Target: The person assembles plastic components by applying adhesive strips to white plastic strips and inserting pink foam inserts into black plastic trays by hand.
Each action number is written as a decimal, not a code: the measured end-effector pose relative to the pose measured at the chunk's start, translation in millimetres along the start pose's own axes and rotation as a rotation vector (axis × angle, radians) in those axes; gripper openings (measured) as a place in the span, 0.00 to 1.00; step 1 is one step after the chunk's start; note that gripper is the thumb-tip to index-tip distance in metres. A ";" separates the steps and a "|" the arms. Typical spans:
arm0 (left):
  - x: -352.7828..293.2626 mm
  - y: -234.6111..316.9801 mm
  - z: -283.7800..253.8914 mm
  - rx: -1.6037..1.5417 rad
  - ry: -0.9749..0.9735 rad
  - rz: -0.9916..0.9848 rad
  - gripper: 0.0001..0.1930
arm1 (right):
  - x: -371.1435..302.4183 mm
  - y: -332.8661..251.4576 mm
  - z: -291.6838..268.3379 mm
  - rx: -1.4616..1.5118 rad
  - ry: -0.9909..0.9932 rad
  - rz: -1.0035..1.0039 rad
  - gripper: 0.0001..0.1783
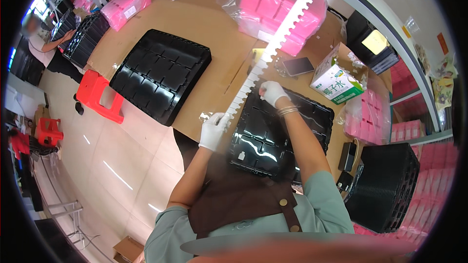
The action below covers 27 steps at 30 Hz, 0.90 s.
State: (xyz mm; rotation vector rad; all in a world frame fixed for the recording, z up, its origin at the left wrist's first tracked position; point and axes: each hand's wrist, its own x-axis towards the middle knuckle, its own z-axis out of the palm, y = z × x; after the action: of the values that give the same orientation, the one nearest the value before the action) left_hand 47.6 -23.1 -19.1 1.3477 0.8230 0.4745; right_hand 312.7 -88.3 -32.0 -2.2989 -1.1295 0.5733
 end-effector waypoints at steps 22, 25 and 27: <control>0.2 7.6 -5.6 -0.119 -0.003 -0.007 0.10 | -6.5 6.3 23.7 0.303 0.351 0.086 0.05; 2.9 3.8 -10.2 -0.101 0.008 0.007 0.10 | -41.4 -28.4 9.0 0.618 0.263 0.174 0.07; 3.3 0.9 -12.9 -0.094 0.019 -0.003 0.10 | -80.8 -48.0 12.6 0.546 0.040 0.237 0.07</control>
State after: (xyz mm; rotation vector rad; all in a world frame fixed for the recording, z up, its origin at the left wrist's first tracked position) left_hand 40.1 -12.0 -19.2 1.2568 0.8093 0.5180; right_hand 231.3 -125.6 -0.9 -1.9574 -0.5841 0.8060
